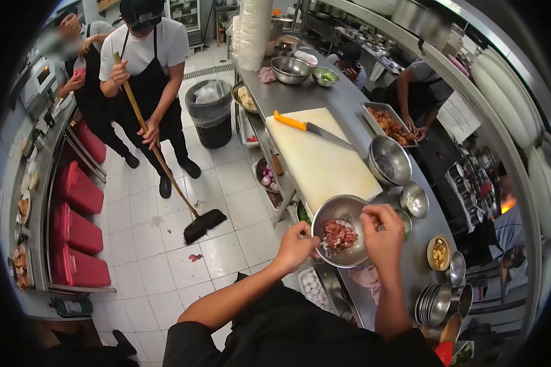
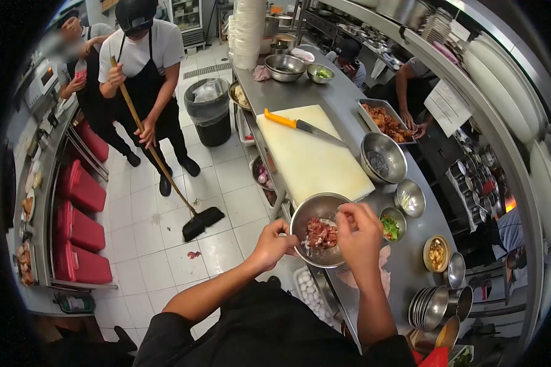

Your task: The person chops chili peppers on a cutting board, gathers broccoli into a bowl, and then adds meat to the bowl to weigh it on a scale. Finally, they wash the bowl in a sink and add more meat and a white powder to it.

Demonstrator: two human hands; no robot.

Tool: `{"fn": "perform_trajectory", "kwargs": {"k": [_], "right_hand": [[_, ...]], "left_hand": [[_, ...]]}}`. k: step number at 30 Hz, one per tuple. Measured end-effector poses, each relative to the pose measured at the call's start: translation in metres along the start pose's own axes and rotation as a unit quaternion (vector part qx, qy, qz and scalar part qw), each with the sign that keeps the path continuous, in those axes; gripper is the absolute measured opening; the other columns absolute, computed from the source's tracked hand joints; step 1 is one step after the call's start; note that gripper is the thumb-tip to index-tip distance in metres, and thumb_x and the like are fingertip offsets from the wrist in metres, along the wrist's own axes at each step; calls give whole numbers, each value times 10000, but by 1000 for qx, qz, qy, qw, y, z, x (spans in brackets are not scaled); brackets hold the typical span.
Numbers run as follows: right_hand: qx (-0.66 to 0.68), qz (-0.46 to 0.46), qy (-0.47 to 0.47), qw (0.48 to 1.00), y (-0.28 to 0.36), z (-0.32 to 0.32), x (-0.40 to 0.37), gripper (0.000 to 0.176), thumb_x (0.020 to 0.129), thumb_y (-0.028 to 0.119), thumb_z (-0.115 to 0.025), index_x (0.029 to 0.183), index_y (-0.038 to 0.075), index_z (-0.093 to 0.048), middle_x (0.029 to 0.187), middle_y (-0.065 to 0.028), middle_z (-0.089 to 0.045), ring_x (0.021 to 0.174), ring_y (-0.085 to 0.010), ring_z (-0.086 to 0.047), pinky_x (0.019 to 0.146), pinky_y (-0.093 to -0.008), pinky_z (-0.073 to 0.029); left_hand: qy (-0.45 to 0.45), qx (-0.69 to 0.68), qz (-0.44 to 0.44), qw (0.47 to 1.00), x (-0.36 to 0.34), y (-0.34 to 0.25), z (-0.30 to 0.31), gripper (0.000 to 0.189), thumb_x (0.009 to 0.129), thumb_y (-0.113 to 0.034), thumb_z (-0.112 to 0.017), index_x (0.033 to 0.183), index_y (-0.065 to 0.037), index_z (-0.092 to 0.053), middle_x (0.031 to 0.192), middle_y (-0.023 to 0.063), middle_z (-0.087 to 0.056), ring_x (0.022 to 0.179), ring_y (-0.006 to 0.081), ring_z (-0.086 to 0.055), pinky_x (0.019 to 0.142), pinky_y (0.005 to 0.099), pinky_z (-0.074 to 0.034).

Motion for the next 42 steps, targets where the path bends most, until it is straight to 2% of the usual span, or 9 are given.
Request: {"fn": "perform_trajectory", "kwargs": {"k": [6,13,22,26,28,32,36,40,42], "right_hand": [[-24,-21,44,999,-25,15,41,197,779,-53,-637,971,-18,-658,828,-81,-621,685,-129,-589,628,-238,-469],[76,-154,-118,978,-70,52,66,172,834,-41,-648,1006,-25,-642,838,-26,-626,723,-54,-543,636,-202,-457],[45,-303,-180,935,-108,-3,76,153,861,-18,-643,1013,-5,-645,820,26,-588,728,-39,-527,658,-190,-431],[12,-349,-235,907,-95,-18,70,176,860,-12,-641,1035,-18,-635,815,24,-588,721,-43,-518,652,-190,-420],[-22,-365,-255,895,-90,-20,58,182,860,-9,-641,1042,-19,-635,805,20,-592,711,-43,-518,639,-192,-419],[-51,-399,-273,874,-77,-22,40,190,856,0,-646,1046,-15,-634,789,11,-592,687,-43,-519,609,-194,-418],[-37,-424,-300,854,-70,-29,25,189,844,5,-659,1031,-9,-637,778,-5,-604,688,-57,-542,621,-208,-444],[-27,-402,-316,859,-66,-33,10,201,836,12,-672,1034,-4,-643,794,-41,-642,724,-81,-590,665,-225,-481],[-16,-417,-329,847,-61,-32,-5,202,840,18,-674,1039,-3,-645,803,-46,-649,728,-86,-594,672,-225,-483]], "left_hand": [[41,-14,18,999,49,-12,-17,148,754,52,-629,775,-7,-495,746,54,-543,580,159,-605,493,285,-550],[85,-28,11,996,146,-71,-15,169,745,51,-638,783,-26,-493,704,47,-544,551,161,-596,510,303,-546],[-7,-27,-75,997,425,-149,-2,160,765,35,-602,747,-29,-457,712,83,-543,574,175,-580,499,337,-564],[-47,-11,-34,998,549,-145,-11,71,826,55,-484,884,26,-457,866,164,-585,720,266,-639,631,417,-619],[-111,-4,-32,993,592,-135,-9,176,788,-2,-594,934,54,-514,945,195,-606,769,274,-661,597,399,-625],[-117,-39,-26,992,621,-128,-1,219,781,18,-586,978,87,-520,970,216,-611,829,310,-660,654,440,-632],[81,-104,4,991,633,-119,8,197,806,54,-571,987,126,-595,986,200,-660,875,282,-661,751,438,-599],[70,-36,-55,995,660,-92,31,231,910,-112,-618,983,106,-619,981,174,-663,884,246,-650,746,398,-574],[-39,33,-26,998,665,-86,37,280,917,-221,-644,970,54,-629,926,123,-644,816,206,-634,700,364,-559]]}}
Point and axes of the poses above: each hand's wrist, its own x-axis towards the middle knuckle, its own z-axis out of the back of the hand, y = z × x, the point moved 3 cm from there along x, towards the middle knuckle
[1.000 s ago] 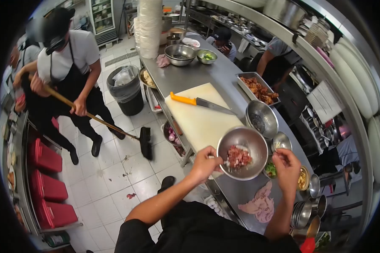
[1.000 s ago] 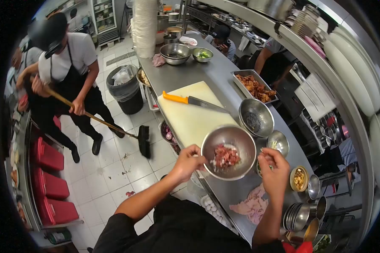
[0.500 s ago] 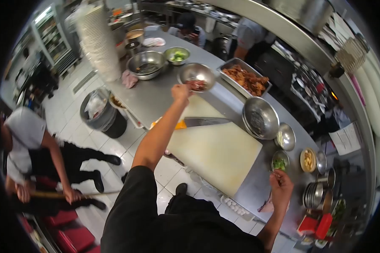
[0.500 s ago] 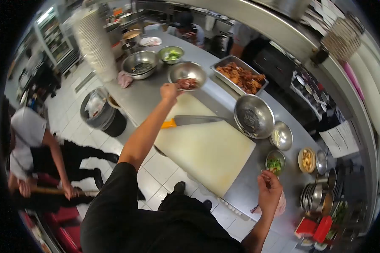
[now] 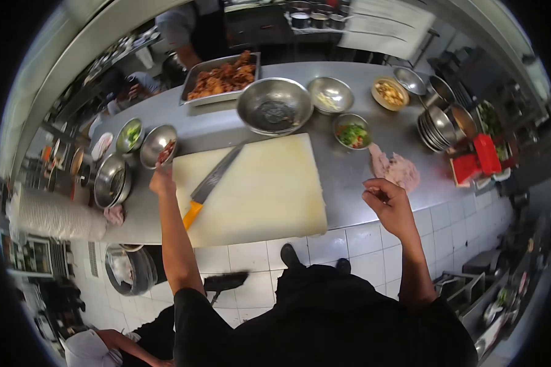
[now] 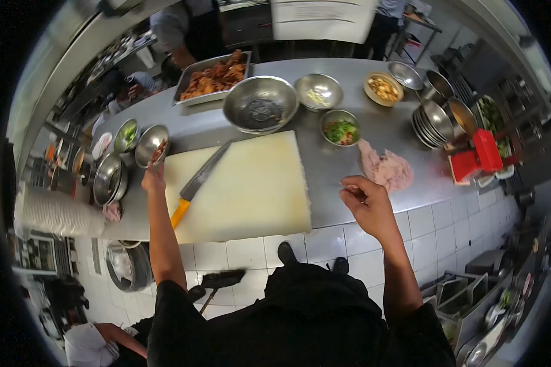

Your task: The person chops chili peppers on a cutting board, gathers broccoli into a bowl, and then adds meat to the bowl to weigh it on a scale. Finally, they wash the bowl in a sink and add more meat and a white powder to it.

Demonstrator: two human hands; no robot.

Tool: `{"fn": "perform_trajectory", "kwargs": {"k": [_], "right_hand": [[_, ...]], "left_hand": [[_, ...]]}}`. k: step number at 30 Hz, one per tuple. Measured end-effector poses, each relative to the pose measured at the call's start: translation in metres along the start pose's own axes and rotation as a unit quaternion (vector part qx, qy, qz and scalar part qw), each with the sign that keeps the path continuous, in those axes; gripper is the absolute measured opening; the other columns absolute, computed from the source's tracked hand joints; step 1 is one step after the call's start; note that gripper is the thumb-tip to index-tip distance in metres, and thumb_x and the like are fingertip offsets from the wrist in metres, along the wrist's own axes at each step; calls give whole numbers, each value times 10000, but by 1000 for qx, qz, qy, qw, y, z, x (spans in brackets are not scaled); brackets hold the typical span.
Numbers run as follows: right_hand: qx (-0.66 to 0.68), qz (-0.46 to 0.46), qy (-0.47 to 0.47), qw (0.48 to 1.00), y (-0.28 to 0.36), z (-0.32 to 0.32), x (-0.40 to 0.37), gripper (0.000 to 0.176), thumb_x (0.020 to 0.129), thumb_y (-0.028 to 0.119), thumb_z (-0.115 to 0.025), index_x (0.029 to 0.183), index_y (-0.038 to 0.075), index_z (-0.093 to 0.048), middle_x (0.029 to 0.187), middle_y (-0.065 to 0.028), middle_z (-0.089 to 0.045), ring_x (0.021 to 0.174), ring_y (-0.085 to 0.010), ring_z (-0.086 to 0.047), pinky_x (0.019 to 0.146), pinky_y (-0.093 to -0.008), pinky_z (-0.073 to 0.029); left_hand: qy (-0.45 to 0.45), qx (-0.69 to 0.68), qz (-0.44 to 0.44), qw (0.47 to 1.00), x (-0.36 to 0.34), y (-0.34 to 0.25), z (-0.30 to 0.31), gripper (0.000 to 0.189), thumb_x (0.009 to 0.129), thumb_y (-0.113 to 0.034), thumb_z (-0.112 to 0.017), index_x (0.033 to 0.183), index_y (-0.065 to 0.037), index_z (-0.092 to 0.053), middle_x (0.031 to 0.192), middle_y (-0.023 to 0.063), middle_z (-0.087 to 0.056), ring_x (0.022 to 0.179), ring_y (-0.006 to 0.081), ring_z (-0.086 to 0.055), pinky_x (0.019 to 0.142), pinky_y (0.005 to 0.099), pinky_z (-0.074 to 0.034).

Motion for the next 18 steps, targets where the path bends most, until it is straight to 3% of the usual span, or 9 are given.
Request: {"fn": "perform_trajectory", "kwargs": {"k": [3,7,8,11,14,17,18], "right_hand": [[16,-27,-15,999,-20,27,-14,204,845,26,-674,1045,-1,-647,807,-50,-652,734,-89,-598,680,-226,-485],[54,-62,-38,996,-53,76,-42,200,851,35,-672,1046,1,-648,812,-49,-653,748,-88,-606,684,-227,-488],[60,-62,-50,995,-62,91,-50,199,852,35,-671,1046,-1,-648,809,-45,-651,745,-86,-603,680,-228,-487],[74,-60,-91,991,-90,139,-77,198,852,36,-669,1043,-7,-644,801,-37,-647,734,-81,-592,671,-229,-481],[86,-71,-139,984,-120,192,-114,197,850,38,-667,1038,-15,-640,798,-30,-643,719,-76,-576,662,-226,-472],[100,-110,-184,972,-154,250,-163,192,855,37,-652,1035,-28,-633,792,-25,-631,715,-72,-565,652,-219,-455],[103,-124,-208,965,-164,268,-180,189,858,37,-648,1033,-30,-632,789,-23,-629,714,-72,-564,648,-219,-453]], "left_hand": [[42,46,8,998,-62,-21,-23,231,902,-219,-666,965,-3,-612,871,58,-605,701,159,-592,619,308,-526],[134,85,-138,978,-192,-26,-98,187,894,-209,-677,964,-59,-588,761,12,-585,602,110,-542,527,247,-449],[210,96,-165,959,-221,-11,-119,167,899,-204,-671,959,-68,-596,750,8,-593,622,100,-553,538,246,-456],[397,151,-192,885,-393,18,-181,138,907,-185,-653,898,-47,-646,754,16,-609,649,85,-564,574,236,-466],[507,185,-130,832,-530,82,-225,157,873,-185,-692,897,-31,-675,688,-13,-594,613,84,-538,562,233,-432],[564,211,-146,785,-635,132,-269,173,837,-157,-705,844,14,-677,704,47,-638,610,131,-571,574,280,-453],[572,232,-188,764,-655,149,-289,170,826,-151,-707,849,15,-680,724,69,-653,617,153,-587,584,293,-461]]}}
Point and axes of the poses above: each hand's wrist, its own x-axis towards the middle knuckle, its own z-axis out of the back of the hand, y = z × x, the point moved 3 cm from there along x, towards the middle knuckle
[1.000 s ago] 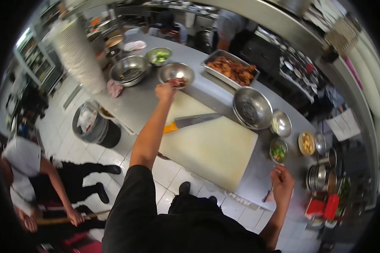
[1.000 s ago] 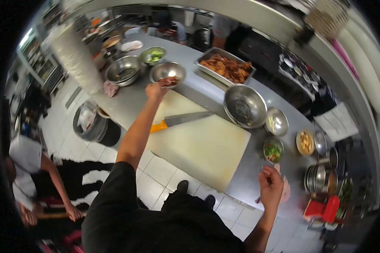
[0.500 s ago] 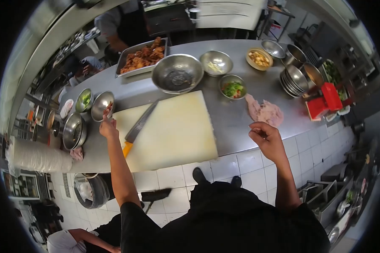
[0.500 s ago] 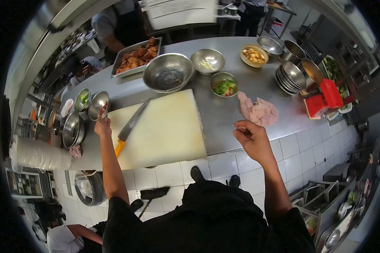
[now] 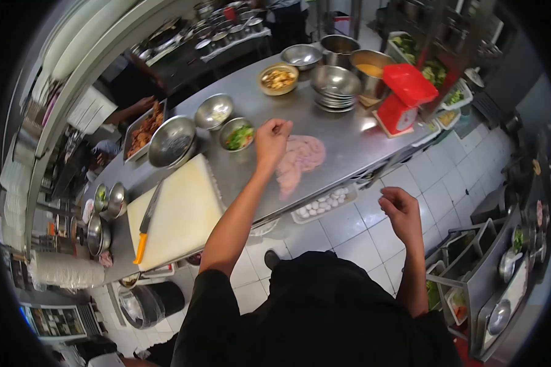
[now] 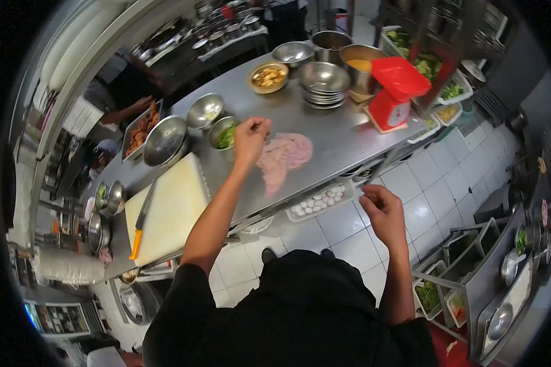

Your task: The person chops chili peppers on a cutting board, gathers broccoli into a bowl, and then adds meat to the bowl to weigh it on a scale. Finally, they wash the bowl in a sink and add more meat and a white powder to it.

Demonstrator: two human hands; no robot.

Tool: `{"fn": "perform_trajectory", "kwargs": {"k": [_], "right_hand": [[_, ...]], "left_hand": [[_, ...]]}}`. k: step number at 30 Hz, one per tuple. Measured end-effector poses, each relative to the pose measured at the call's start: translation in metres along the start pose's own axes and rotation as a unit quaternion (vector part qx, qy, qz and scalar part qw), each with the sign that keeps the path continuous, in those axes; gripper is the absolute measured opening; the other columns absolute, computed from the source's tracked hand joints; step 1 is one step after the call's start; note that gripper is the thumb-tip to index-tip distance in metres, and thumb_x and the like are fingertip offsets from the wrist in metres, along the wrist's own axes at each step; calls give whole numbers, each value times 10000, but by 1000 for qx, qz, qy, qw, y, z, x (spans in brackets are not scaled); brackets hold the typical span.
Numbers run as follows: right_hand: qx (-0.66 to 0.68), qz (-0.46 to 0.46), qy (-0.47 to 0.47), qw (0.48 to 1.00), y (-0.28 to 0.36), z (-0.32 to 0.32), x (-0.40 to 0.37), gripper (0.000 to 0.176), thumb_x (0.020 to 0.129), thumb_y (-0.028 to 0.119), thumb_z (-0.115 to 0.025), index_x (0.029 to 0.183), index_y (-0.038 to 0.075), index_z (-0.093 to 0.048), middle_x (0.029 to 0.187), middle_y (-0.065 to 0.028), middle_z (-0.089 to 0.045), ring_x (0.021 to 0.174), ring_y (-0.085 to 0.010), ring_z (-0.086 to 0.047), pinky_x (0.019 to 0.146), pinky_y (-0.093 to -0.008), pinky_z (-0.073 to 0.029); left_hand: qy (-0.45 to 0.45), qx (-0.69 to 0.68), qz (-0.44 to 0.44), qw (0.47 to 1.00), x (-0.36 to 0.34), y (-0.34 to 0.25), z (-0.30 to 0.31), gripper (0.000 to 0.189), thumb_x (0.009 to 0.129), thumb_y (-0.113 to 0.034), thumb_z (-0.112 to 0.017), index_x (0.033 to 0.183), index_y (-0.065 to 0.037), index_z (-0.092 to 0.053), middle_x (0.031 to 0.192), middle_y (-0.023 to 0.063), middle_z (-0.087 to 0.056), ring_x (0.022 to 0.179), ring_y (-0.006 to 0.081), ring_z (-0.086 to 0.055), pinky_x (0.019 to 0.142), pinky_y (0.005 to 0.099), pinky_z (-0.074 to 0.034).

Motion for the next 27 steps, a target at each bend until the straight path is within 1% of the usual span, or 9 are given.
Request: {"fn": "perform_trajectory", "kwargs": {"k": [2,5,8,11,14,17,20,24,27], "right_hand": [[2,-27,-53,998,-15,48,-15,182,863,38,-641,1030,-35,-630,781,-20,-624,712,-72,-561,641,-219,-448],[3,-54,-126,991,-24,102,-34,170,868,40,-640,1023,-28,-637,769,-11,-615,695,-63,-541,626,-210,-432],[5,-60,-171,983,-33,134,-40,167,867,34,-644,1024,-21,-643,752,0,-602,668,-51,-519,602,-208,-416],[-6,-48,-181,982,-29,150,-32,166,865,30,-647,1024,-14,-647,747,5,-598,657,-48,-512,590,-210,-412],[-17,-30,-173,984,-22,162,-11,166,862,29,-651,1024,-6,-651,748,7,-598,653,-46,-509,587,-209,-412],[-11,-23,-167,986,-16,173,11,176,865,14,-646,1030,-42,-619,775,23,-571,689,-37,-490,617,-190,-398],[-26,-37,-207,977,-13,197,18,173,857,38,-661,1018,-26,-646,760,-2,-609,665,-55,-517,609,-210,-429],[7,-78,-282,956,-45,235,12,184,847,55,-677,1009,-27,-649,761,-4,-608,682,-64,-529,622,-220,-438],[-7,-85,-316,945,-62,263,8,170,850,28,-662,1009,-27,-642,747,15,-596,661,-51,-520,587,-211,-422]], "left_hand": [[22,81,-50,995,26,-3,-58,168,804,-140,-712,858,17,-685,764,112,-681,630,198,-618,605,318,-475],[27,117,-57,991,58,-24,-111,215,793,-201,-705,858,4,-695,839,151,-697,714,292,-649,669,364,-500],[-23,257,-69,964,105,-5,-142,294,792,-293,-691,875,-11,-700,882,180,-696,809,339,-665,719,408,-522],[7,377,-39,925,144,8,-153,347,773,-334,-673,887,-7,-695,897,209,-688,860,374,-663,768,445,-530],[-1,426,-121,897,176,27,-160,298,761,-269,-655,858,13,-678,871,225,-680,841,389,-663,769,468,-529],[33,439,-105,892,207,48,-168,225,741,-191,-615,814,18,-657,866,243,-666,849,410,-648,765,493,-510],[57,454,-112,882,222,53,-178,194,700,-156,-633,790,15,-653,844,252,-657,842,421,-639,750,501,-497],[76,490,-181,849,239,68,-175,174,702,-172,-650,724,1,-652,797,228,-657,800,399,-646,706,496,-498],[62,532,-101,838,247,79,-173,199,731,-192,-626,688,0,-661,758,226,-660,743,397,-657,668,493,-509]]}}
Point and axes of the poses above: each hand's wrist, its own x-axis towards the middle knuckle, its own z-axis out of the back of the hand, y = z × x, the point moved 3 cm from there along x, towards the middle knuckle
